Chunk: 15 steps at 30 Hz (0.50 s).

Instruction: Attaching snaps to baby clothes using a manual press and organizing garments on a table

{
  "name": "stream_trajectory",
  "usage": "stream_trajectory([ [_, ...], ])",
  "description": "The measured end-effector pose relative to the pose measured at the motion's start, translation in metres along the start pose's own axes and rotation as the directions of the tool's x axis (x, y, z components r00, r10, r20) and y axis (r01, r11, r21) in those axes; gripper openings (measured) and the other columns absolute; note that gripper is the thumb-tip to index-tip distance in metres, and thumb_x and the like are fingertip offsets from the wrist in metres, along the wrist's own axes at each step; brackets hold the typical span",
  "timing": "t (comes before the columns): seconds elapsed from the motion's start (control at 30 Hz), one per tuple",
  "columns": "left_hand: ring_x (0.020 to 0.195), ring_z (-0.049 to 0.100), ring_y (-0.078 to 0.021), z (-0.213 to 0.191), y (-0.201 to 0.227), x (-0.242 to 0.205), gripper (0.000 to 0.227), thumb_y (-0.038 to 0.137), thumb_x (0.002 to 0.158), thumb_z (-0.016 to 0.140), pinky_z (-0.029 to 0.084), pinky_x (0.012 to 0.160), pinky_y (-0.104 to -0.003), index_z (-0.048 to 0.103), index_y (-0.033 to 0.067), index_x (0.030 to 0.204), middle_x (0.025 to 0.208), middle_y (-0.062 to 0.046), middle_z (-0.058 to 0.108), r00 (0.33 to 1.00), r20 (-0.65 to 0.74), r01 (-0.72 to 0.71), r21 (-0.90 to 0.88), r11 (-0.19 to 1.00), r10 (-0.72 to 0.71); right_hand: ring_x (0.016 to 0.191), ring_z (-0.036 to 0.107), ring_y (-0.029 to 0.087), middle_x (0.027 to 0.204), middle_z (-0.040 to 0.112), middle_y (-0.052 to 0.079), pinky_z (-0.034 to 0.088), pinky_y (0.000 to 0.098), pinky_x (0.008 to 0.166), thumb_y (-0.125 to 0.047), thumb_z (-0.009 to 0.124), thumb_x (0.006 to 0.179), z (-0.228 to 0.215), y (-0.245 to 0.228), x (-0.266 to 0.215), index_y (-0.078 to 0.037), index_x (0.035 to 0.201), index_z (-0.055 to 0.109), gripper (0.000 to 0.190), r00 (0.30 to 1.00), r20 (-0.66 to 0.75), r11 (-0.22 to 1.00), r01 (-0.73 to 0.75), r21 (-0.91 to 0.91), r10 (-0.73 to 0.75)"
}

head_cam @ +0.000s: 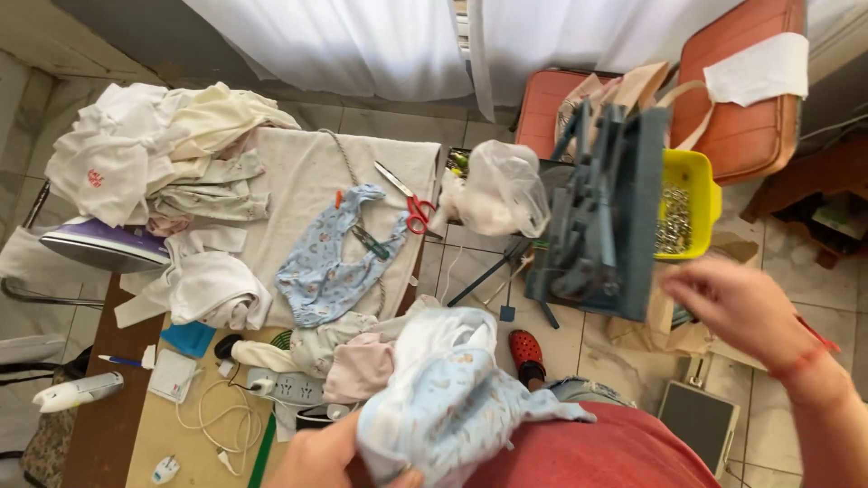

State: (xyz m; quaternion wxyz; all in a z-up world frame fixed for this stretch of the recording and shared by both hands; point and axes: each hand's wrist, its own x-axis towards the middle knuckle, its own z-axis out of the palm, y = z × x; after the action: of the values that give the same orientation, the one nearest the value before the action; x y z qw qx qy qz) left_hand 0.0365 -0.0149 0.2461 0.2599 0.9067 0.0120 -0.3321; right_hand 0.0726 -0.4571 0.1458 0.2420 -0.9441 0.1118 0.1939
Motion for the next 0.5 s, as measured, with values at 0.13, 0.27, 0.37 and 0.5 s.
stream_trajectory([
  [0.13, 0.057, 0.052, -0.0036, 0.001, 0.083, 0.042, 0.032, 0.036, 0.06, 0.069, 0.043, 0.055, -0.021, 0.062, 0.0205, 0.087, 0.066, 0.008, 0.063, 0.985, 0.124, -0.122, 0.003, 0.993, 0.121, 0.068, 0.051, 0.026, 0.076, 0.052, 0.01, 0.04, 0.0363, 0.061, -0.02, 0.062, 0.078, 0.016, 0.009, 0.051, -0.01, 0.085, 0.067, 0.013, 0.852, -0.397, 0.939, 0.328, -0.106, -0.342],
  [0.27, 0.066, 0.06, -0.0106, 0.026, 0.097, 0.054, 0.035, 0.027, 0.066, 0.064, 0.043, 0.059, -0.025, 0.057, 0.0173, 0.099, 0.081, 0.003, 0.067, 0.97, 0.189, -0.156, -0.014, 0.988, 0.156, 0.066, 0.042, 0.028, 0.072, 0.041, 0.01, 0.038, 0.0408, 0.053, -0.021, 0.059, 0.08, 0.039, 0.005, 0.084, -0.003, 0.068, 0.055, 0.022, 0.878, -0.365, 0.949, 0.264, -0.171, -0.31],
  [0.37, 0.066, 0.056, -0.0253, 0.059, 0.081, 0.07, 0.026, 0.025, 0.072, 0.064, 0.038, 0.056, -0.034, 0.044, 0.0104, 0.078, 0.077, -0.01, 0.061, 0.865, 0.325, -0.419, 0.051, 0.907, 0.381, 0.069, 0.046, 0.033, 0.074, 0.04, 0.011, 0.039, 0.0433, 0.043, -0.014, 0.057, 0.074, 0.05, 0.01, 0.099, -0.004, 0.073, 0.049, 0.013, 0.911, -0.336, 0.959, 0.17, -0.225, -0.24],
  [0.5, 0.065, 0.052, -0.0375, 0.085, 0.082, 0.081, 0.028, 0.025, 0.071, 0.059, 0.034, 0.052, -0.044, 0.038, 0.0071, 0.075, 0.07, -0.015, 0.056, 0.814, 0.374, -0.521, 0.133, 0.843, 0.445, 0.067, 0.048, 0.031, 0.072, 0.043, 0.012, 0.036, 0.0406, 0.047, -0.017, 0.054, 0.079, 0.05, 0.008, 0.093, -0.001, 0.071, 0.043, 0.021, 0.912, -0.362, 0.977, 0.146, -0.157, -0.194],
])
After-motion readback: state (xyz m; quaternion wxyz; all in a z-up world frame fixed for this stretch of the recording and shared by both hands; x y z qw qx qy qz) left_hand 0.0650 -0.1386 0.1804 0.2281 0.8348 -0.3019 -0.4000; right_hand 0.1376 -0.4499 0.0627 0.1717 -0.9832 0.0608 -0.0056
